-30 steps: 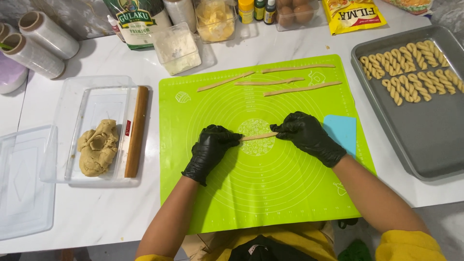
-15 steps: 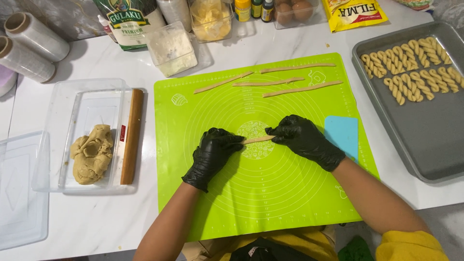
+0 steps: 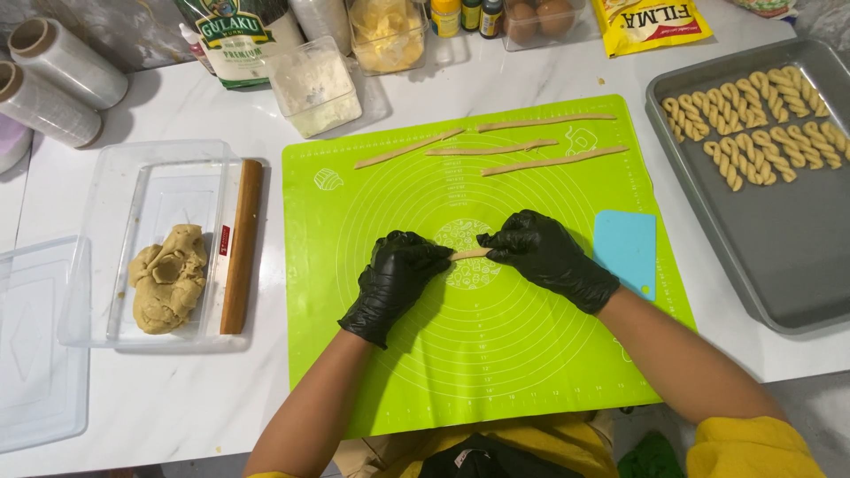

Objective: The person is braiding thin strips of dough together to form cookies and placing them onto a metal baking tray.

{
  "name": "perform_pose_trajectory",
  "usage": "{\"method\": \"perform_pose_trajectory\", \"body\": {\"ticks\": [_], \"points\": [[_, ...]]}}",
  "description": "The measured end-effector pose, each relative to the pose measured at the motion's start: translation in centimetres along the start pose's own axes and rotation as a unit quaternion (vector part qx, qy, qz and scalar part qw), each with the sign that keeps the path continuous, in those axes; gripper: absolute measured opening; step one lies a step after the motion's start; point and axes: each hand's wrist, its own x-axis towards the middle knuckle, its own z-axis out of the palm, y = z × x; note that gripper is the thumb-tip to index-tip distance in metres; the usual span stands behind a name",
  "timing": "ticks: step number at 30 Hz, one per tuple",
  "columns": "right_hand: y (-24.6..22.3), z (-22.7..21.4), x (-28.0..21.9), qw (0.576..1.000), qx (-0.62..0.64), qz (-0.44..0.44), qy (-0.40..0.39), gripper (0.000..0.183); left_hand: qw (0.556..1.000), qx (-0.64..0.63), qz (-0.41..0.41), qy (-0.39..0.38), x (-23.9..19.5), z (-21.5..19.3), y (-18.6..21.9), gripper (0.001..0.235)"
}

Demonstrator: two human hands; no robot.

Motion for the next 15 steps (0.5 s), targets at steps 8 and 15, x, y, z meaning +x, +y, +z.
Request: {"method": "perform_pose_trajectory", "body": {"ticks": [8, 15], "points": [[0.0, 0.2, 0.1, 1.0, 0.007, -0.004, -0.001, 0.024, 1.0, -0.014, 0.006, 0.008, 0.0, -0.6, 1.0, 0.017], [-0.5, 0.5, 0.4, 0.999, -0.015, -0.045, 0.002, 0.019, 0.999, -0.03, 0.012, 0.004, 0.1, -0.6, 1.3, 0.018]]}}
